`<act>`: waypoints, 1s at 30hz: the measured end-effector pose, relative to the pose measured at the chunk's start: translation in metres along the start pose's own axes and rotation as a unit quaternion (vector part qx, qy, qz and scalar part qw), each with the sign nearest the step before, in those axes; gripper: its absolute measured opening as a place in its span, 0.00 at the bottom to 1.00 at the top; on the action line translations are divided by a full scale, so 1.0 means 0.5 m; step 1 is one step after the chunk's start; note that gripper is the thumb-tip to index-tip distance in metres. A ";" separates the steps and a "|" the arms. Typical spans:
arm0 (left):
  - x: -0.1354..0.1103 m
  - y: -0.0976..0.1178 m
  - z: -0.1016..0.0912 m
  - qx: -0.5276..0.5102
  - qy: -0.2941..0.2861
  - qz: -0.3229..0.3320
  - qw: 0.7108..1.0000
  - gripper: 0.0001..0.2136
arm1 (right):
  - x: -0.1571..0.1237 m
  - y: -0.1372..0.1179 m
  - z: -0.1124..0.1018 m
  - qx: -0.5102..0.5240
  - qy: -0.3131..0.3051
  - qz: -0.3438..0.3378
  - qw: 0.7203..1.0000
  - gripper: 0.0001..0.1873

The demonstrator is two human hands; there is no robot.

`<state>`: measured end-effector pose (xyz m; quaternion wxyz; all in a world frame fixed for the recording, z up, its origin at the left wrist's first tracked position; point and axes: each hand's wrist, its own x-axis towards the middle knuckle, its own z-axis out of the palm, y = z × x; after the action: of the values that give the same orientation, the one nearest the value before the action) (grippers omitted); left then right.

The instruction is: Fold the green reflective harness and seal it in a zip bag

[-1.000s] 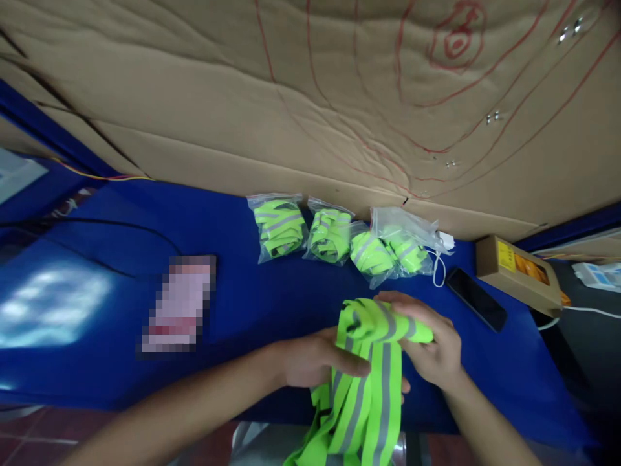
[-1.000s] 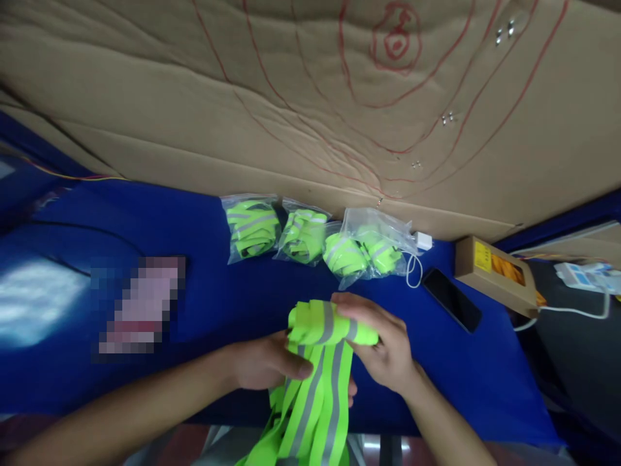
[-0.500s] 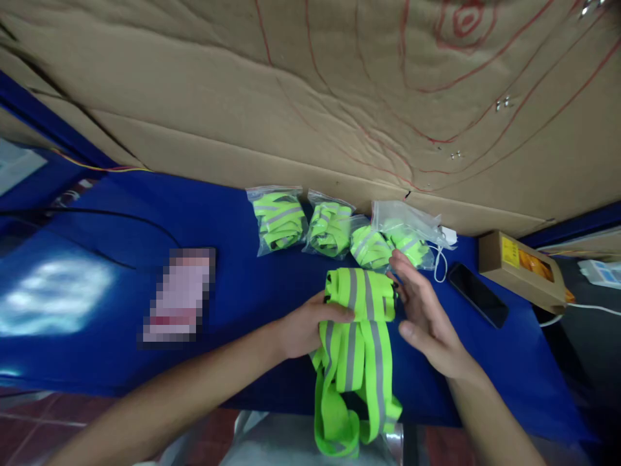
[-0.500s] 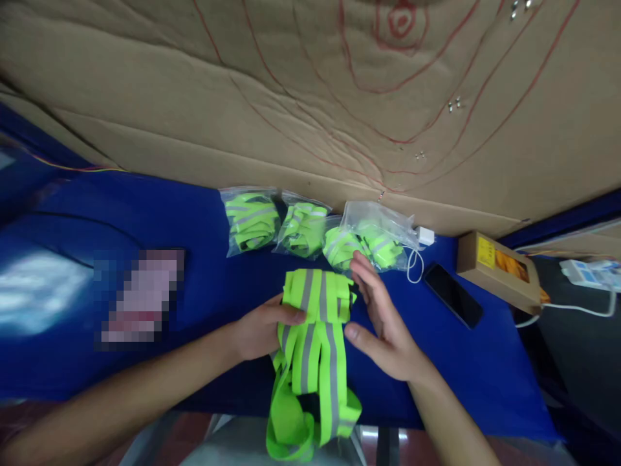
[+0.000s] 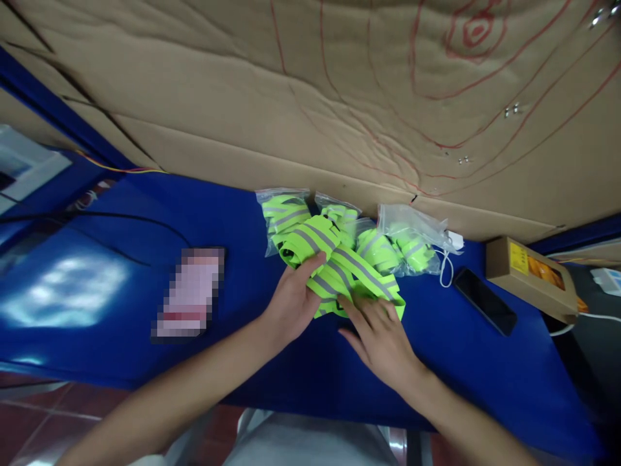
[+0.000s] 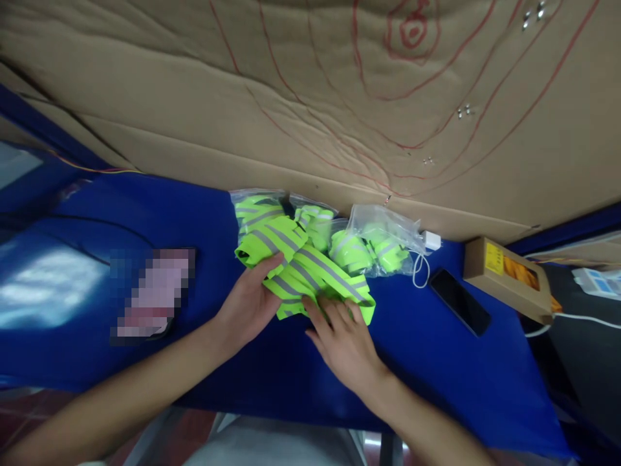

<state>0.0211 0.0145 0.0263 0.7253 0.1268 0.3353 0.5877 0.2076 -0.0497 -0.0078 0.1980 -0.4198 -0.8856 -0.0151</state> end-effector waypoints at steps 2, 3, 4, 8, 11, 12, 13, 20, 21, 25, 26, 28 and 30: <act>-0.002 0.004 0.005 -0.009 0.009 0.010 1.000 0.21 | -0.006 -0.004 0.015 -0.036 0.052 -0.005 0.998 0.20; -0.006 0.007 0.011 -0.010 0.015 0.009 1.000 0.20 | -0.009 -0.008 0.020 -0.041 0.076 -0.012 0.996 0.19; -0.011 0.010 0.017 -0.012 0.023 0.008 1.000 0.19 | -0.012 -0.012 0.023 -0.035 0.087 -0.022 0.995 0.19; -0.056 0.019 0.053 -0.056 0.053 0.008 0.997 0.16 | -0.008 -0.036 0.027 0.042 0.056 -0.054 0.996 0.18; -0.101 0.017 0.076 -0.117 0.061 0.018 0.991 0.17 | 0.001 -0.046 0.029 0.060 0.067 -0.020 0.996 0.19; -0.113 0.016 0.082 -0.134 0.071 0.021 0.988 0.18 | 0.002 -0.047 0.030 0.057 0.070 -0.007 0.996 0.20; -0.124 0.014 0.088 -0.146 0.084 0.022 0.985 0.18 | 0.002 -0.047 0.031 0.052 0.069 0.005 0.996 0.22; -0.116 0.028 0.104 -0.099 0.058 0.072 0.991 0.18 | 0.003 0.000 0.023 0.013 0.041 0.034 0.999 0.10; -0.105 0.032 0.101 -0.075 0.044 0.096 0.992 0.17 | 0.005 0.009 0.019 0.014 0.042 0.022 0.999 0.10; -0.042 0.048 0.073 0.043 0.007 0.174 0.984 0.17 | 0.009 0.020 0.002 -0.017 0.040 -0.003 0.999 0.17; -0.025 0.051 0.064 0.070 0.007 0.195 0.978 0.17 | 0.009 0.018 0.001 -0.039 0.034 0.001 0.999 0.19; 0.002 0.058 0.049 0.109 0.015 0.225 0.968 0.17 | 0.006 0.009 0.002 -0.081 0.018 0.007 0.997 0.25; 0.019 0.063 0.036 0.119 0.019 0.223 0.967 0.18 | 0.003 0.001 0.006 -0.099 0.007 -0.014 0.995 0.29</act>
<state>0.0092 0.0359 0.0548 0.5487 0.2726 0.3799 0.6930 0.2063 -0.0475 -0.0100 0.1617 -0.4250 -0.8840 -0.1083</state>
